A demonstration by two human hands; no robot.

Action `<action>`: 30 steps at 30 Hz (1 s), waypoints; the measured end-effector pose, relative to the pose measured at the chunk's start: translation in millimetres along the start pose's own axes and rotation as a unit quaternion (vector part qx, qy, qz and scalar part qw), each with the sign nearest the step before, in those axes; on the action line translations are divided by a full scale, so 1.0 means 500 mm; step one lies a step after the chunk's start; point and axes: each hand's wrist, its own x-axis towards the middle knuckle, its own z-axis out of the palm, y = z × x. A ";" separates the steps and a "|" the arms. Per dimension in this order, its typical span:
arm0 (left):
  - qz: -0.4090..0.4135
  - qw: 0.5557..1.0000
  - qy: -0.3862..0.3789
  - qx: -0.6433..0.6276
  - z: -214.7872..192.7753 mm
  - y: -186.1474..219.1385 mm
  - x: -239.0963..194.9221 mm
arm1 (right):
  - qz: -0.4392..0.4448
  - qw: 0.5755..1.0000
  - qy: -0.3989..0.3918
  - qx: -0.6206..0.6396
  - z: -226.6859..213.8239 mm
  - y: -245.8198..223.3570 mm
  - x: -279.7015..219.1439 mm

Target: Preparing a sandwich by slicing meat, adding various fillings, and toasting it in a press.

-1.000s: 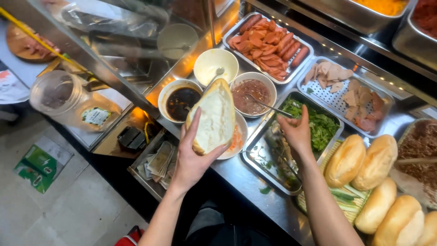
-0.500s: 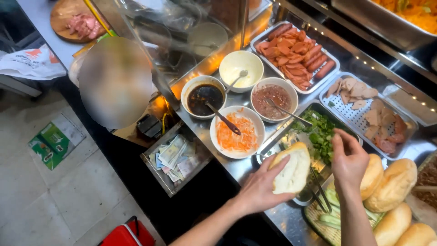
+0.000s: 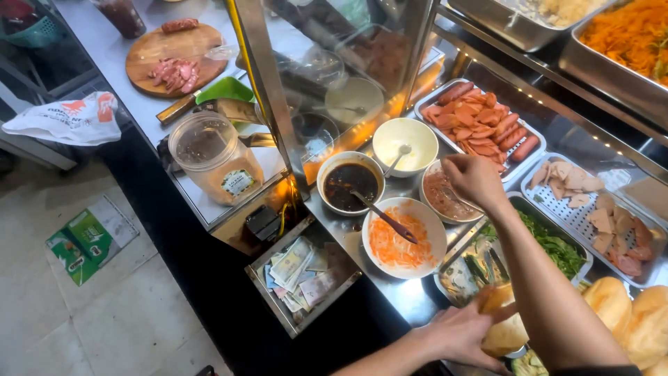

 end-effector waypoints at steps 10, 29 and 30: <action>-0.078 0.938 0.267 -0.204 -0.158 -0.019 -0.166 | -0.038 0.979 -0.176 -0.101 0.109 0.197 0.335; -0.066 0.831 0.425 -0.352 -0.291 -0.060 -0.382 | -0.122 0.987 -0.091 0.041 -0.032 0.245 0.201; -0.058 0.876 0.400 -0.263 -0.306 -0.053 -0.416 | -0.188 0.950 -0.123 0.216 -0.009 0.277 0.203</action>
